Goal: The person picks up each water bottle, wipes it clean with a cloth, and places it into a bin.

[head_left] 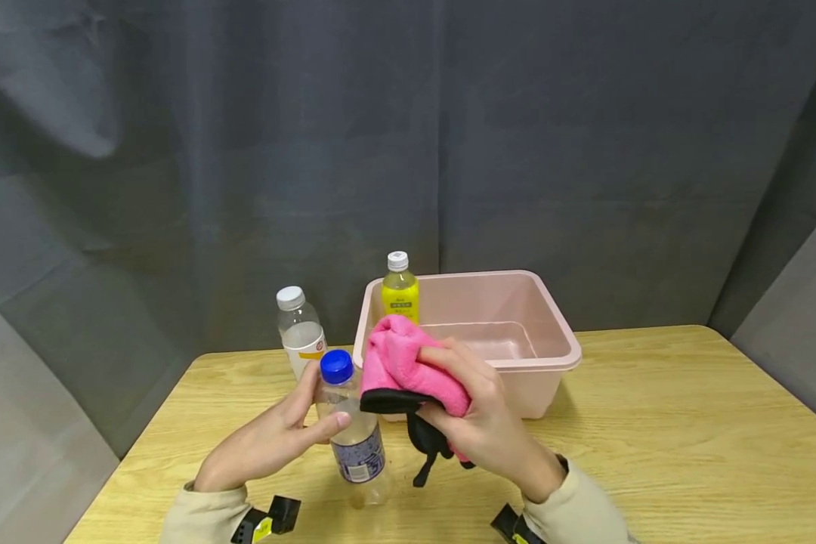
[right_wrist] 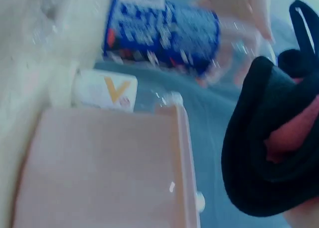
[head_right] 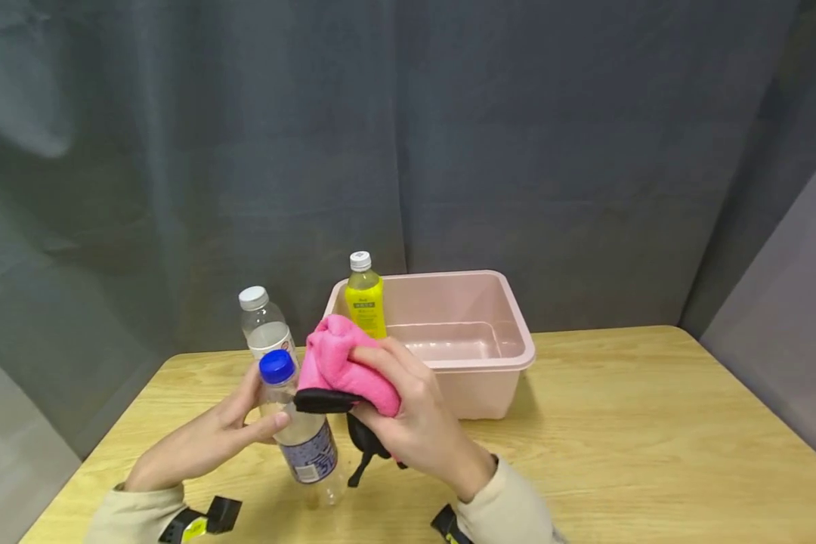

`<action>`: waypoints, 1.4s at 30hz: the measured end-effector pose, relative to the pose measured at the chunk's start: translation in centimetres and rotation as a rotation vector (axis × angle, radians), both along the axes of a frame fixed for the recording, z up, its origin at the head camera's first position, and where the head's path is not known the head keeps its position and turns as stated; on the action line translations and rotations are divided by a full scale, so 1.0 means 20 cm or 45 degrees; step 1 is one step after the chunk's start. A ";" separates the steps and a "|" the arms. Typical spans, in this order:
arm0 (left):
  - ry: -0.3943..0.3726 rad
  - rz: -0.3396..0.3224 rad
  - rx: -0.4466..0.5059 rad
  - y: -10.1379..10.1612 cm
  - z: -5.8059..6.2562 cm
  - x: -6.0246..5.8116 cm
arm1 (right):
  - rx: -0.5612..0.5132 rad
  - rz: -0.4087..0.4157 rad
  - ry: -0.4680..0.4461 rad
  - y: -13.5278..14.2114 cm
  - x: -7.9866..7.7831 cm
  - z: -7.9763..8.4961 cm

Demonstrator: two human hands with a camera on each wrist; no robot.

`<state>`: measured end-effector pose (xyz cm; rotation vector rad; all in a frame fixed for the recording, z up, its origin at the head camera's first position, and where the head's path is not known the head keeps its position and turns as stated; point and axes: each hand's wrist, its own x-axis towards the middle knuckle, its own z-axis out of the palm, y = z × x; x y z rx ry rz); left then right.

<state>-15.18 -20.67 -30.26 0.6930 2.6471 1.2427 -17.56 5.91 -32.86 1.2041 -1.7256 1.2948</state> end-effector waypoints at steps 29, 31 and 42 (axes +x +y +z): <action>0.017 -0.036 0.153 0.00 -0.01 -0.01 | 0.585 -0.267 -0.014 0.00 0.07 -0.03; 0.020 -0.026 0.154 0.01 -0.01 -0.01 | 0.619 -0.250 -0.056 0.00 0.06 -0.05; 0.005 0.014 0.098 0.03 -0.01 0.00 | 1.165 -0.184 -0.341 -0.03 -0.01 -0.20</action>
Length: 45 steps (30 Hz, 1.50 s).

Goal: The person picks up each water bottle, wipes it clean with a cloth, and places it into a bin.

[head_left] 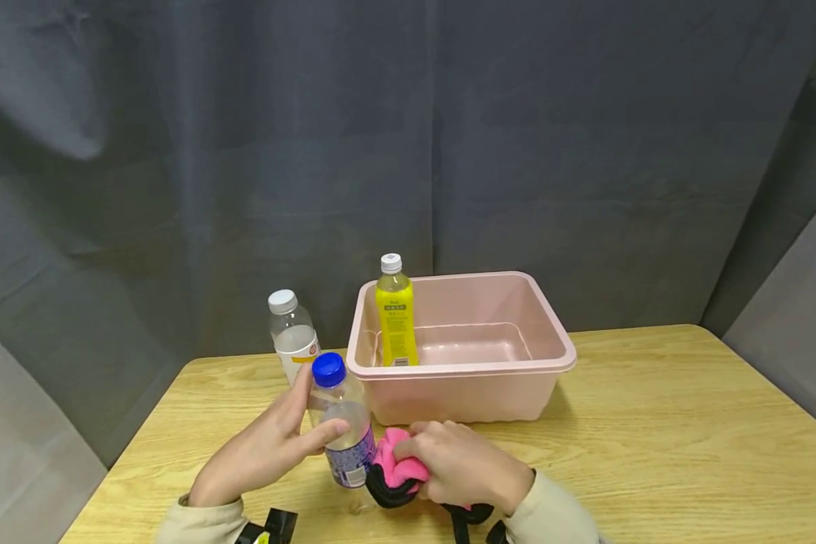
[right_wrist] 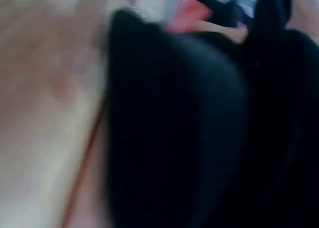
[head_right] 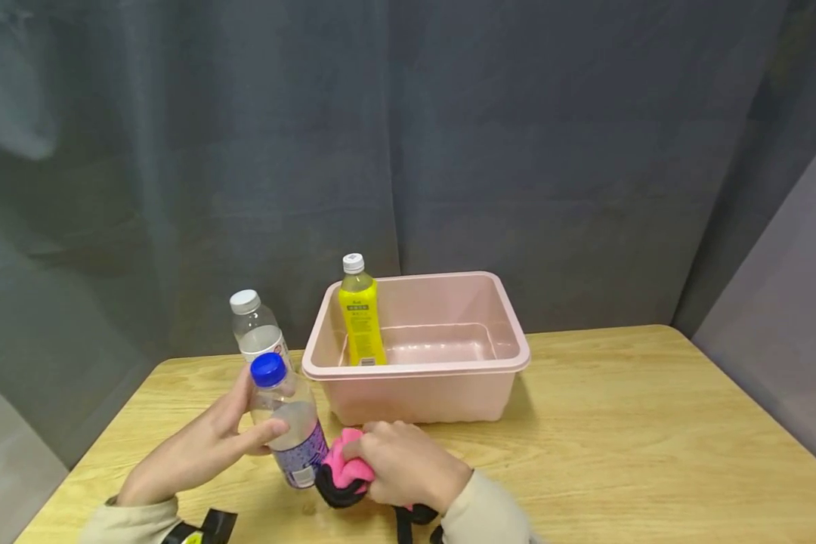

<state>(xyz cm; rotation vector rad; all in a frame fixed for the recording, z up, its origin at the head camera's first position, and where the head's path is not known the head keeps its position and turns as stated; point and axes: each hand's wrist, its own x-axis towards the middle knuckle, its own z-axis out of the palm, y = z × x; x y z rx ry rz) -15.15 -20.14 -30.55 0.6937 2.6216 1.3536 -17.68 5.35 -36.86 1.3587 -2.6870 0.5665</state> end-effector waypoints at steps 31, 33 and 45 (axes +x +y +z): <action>0.067 -0.010 -0.028 -0.02 -0.01 -0.02 | -0.903 0.000 0.423 -0.01 0.02 0.13; 0.096 -0.013 -0.050 -0.02 0.00 -0.02 | -1.062 0.038 0.453 -0.02 0.03 0.14; 0.133 -0.080 -0.033 -0.03 -0.02 -0.02 | -0.974 0.103 0.409 -0.03 0.03 0.11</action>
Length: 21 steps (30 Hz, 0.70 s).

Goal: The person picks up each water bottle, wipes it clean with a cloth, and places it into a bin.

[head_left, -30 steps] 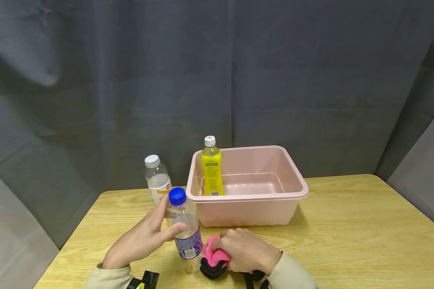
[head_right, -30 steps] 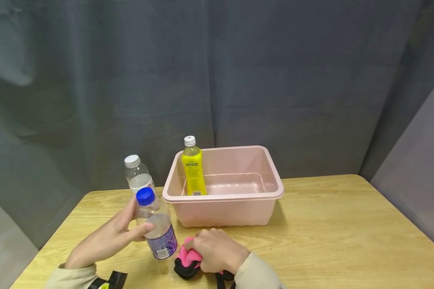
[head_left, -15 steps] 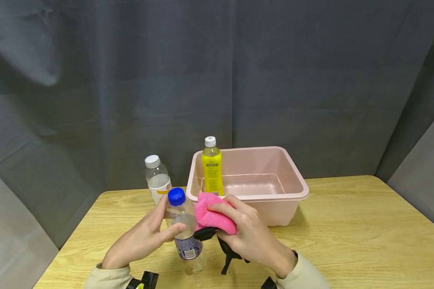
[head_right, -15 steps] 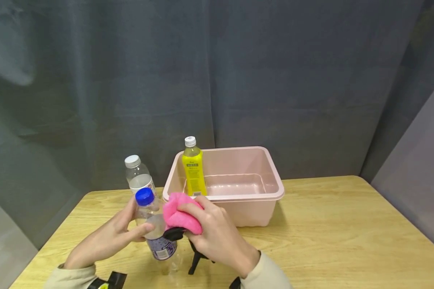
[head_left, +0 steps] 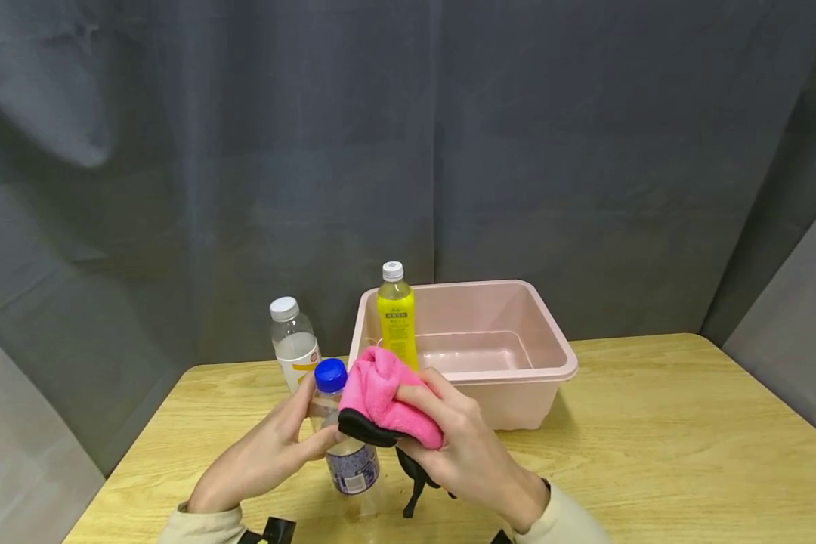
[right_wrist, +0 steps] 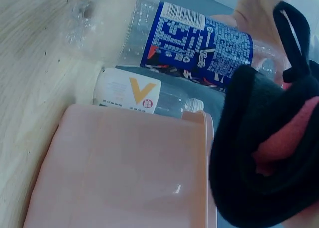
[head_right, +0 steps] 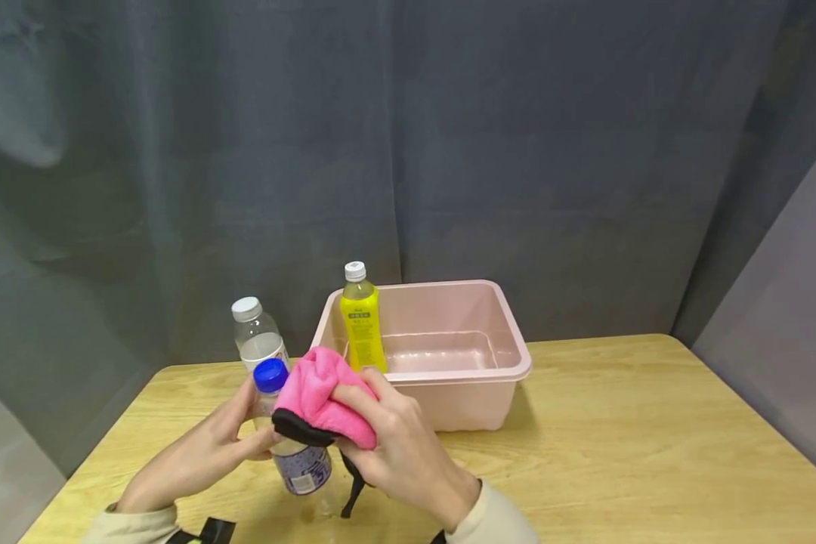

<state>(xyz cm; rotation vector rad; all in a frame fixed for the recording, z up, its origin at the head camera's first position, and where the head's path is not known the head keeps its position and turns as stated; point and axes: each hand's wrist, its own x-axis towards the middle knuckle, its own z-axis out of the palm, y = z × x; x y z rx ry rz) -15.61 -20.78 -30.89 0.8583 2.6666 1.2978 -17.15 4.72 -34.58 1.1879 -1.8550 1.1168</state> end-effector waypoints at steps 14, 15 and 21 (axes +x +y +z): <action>-0.025 0.158 -0.087 0.00 0.01 0.03 | 0.529 -0.097 -0.212 0.06 -0.02 -0.05; -0.018 0.158 -0.089 0.00 0.01 0.03 | 0.596 -0.106 -0.239 0.05 -0.02 -0.06; -0.014 0.148 -0.091 0.01 0.01 0.03 | 1.027 -0.176 -0.363 0.03 -0.04 -0.16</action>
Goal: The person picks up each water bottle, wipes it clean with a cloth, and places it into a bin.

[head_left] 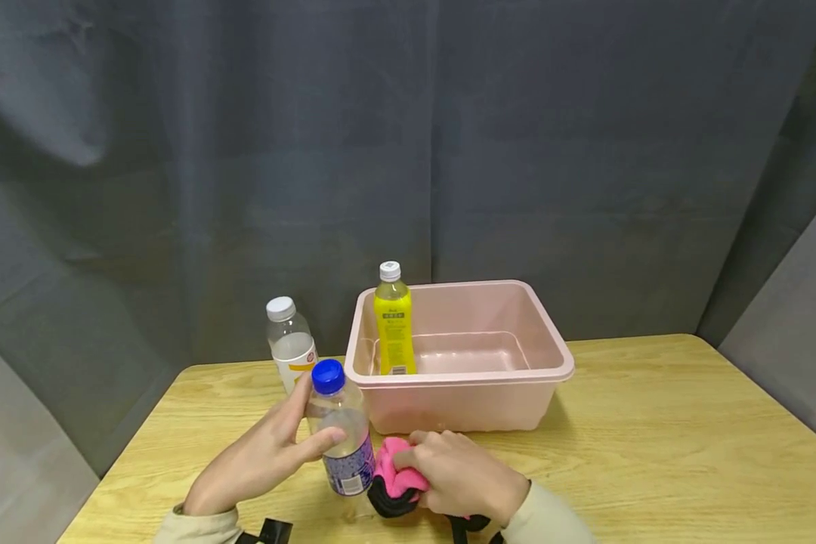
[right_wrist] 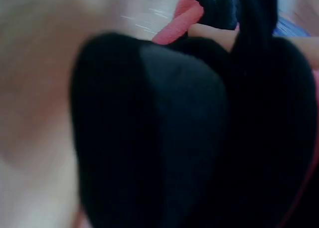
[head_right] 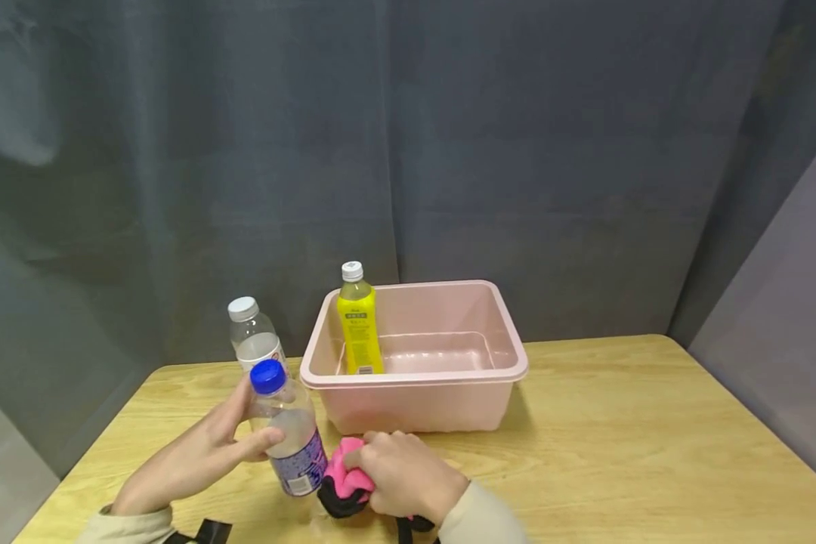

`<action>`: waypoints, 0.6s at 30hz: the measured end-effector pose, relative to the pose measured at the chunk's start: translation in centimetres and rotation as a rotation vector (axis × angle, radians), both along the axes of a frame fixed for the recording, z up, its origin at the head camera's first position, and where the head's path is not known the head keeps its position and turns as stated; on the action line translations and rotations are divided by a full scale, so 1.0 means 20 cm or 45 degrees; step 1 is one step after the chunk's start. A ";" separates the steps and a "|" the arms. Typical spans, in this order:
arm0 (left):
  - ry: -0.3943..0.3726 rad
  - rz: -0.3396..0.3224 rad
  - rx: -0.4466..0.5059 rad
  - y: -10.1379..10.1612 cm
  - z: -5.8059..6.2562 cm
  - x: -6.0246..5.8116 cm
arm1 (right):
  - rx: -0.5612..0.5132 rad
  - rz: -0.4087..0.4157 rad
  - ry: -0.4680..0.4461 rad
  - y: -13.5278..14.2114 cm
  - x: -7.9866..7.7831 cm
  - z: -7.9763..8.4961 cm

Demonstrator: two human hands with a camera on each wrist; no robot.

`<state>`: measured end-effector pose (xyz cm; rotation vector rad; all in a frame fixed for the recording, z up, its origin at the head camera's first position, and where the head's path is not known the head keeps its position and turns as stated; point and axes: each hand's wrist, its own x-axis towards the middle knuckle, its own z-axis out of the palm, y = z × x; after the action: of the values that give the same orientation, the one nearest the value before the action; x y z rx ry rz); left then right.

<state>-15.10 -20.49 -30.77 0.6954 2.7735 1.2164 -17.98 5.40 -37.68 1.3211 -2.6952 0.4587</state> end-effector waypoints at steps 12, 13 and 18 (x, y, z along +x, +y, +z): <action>-0.033 0.012 0.006 0.00 0.00 0.01 | 0.161 -0.013 0.032 -0.02 0.00 -0.07; -0.036 0.004 0.006 0.00 0.00 0.01 | 0.151 -0.014 0.038 -0.02 0.00 -0.06; -0.078 -0.001 0.006 -0.01 0.01 0.00 | -0.015 -0.004 0.064 0.01 0.00 0.02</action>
<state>-15.02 -20.59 -30.60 0.6479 2.7213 1.2233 -17.92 5.53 -37.38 1.3069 -2.6500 0.4341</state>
